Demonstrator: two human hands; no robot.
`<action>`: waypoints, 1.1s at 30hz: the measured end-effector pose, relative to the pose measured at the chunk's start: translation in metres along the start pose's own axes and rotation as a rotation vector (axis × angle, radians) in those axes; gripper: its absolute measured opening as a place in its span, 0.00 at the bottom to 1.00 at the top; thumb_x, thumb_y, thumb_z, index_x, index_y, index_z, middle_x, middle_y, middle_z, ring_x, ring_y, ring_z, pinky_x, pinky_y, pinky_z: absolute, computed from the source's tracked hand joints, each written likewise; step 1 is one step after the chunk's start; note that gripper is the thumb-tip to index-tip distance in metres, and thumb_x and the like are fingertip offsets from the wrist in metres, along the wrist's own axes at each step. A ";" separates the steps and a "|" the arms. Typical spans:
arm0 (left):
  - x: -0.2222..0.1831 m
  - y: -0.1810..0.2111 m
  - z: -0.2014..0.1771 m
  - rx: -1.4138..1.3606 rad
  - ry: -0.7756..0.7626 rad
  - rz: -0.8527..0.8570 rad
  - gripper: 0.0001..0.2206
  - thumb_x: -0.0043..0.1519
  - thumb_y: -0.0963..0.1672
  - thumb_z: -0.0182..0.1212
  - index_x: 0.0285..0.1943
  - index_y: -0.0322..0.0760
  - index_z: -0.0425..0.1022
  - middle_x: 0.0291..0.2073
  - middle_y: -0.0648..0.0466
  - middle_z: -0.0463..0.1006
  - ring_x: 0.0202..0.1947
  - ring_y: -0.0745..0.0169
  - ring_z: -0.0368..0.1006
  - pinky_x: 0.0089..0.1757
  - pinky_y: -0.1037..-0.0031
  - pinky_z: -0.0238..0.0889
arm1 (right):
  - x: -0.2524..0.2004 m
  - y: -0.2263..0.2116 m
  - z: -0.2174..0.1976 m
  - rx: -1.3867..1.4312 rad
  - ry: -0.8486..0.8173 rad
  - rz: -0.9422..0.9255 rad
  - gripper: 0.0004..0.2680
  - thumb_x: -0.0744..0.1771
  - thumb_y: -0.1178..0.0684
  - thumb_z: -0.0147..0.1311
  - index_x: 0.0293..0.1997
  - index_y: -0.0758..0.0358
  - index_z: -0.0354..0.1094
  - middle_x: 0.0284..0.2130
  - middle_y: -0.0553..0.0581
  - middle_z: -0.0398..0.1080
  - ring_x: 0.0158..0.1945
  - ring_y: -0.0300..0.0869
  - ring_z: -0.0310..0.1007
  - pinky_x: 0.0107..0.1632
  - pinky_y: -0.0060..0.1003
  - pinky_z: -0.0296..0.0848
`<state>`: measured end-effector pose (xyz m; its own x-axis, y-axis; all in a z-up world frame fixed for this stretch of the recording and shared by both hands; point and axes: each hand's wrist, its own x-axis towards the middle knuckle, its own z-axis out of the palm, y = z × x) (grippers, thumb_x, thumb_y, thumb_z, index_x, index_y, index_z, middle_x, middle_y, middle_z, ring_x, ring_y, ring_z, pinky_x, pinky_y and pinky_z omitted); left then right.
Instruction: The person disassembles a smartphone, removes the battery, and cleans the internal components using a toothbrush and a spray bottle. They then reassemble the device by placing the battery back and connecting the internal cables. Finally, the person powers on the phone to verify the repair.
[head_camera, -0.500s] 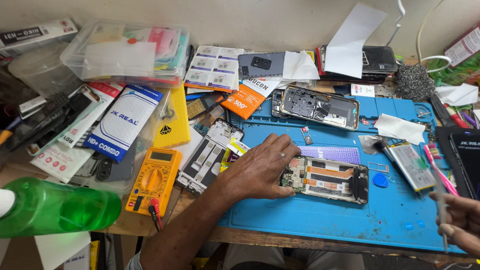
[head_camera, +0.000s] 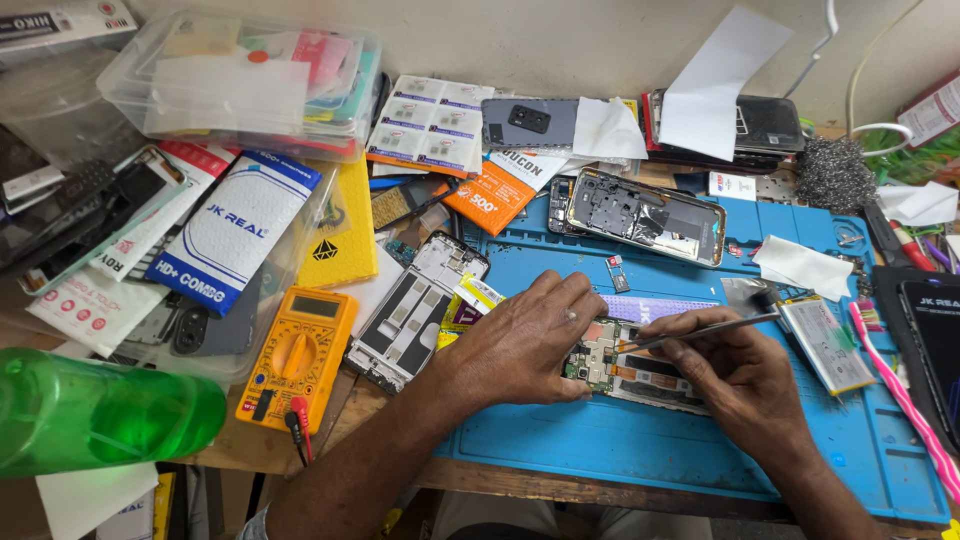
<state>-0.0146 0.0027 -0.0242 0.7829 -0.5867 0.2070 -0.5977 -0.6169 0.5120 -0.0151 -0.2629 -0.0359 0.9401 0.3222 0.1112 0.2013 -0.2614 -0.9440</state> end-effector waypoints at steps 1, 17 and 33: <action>0.000 -0.001 0.000 -0.001 -0.002 -0.002 0.35 0.41 0.50 0.77 0.56 0.31 0.68 0.49 0.46 0.67 0.51 0.45 0.65 0.54 0.58 0.66 | -0.001 0.003 -0.001 0.023 -0.001 -0.007 0.06 0.67 0.64 0.53 0.48 0.68 0.68 0.45 0.61 0.79 0.51 0.42 0.80 0.53 0.36 0.80; 0.000 0.001 -0.001 0.003 -0.002 0.002 0.35 0.41 0.50 0.77 0.56 0.30 0.68 0.49 0.46 0.67 0.51 0.45 0.65 0.54 0.58 0.66 | 0.032 -0.005 -0.004 0.180 -0.003 0.348 0.08 0.66 0.60 0.53 0.47 0.72 0.66 0.40 0.67 0.78 0.45 0.49 0.82 0.49 0.42 0.81; -0.001 0.003 -0.003 -0.013 -0.023 -0.020 0.37 0.41 0.50 0.79 0.57 0.32 0.67 0.49 0.47 0.67 0.51 0.47 0.65 0.53 0.59 0.66 | 0.047 -0.030 0.003 0.244 0.055 0.467 0.18 0.64 0.62 0.54 0.58 0.63 0.53 0.37 0.68 0.73 0.38 0.53 0.83 0.41 0.43 0.81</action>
<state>-0.0171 0.0028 -0.0202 0.7907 -0.5859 0.1775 -0.5791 -0.6220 0.5270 0.0220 -0.2375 -0.0032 0.9285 0.1725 -0.3288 -0.3063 -0.1443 -0.9409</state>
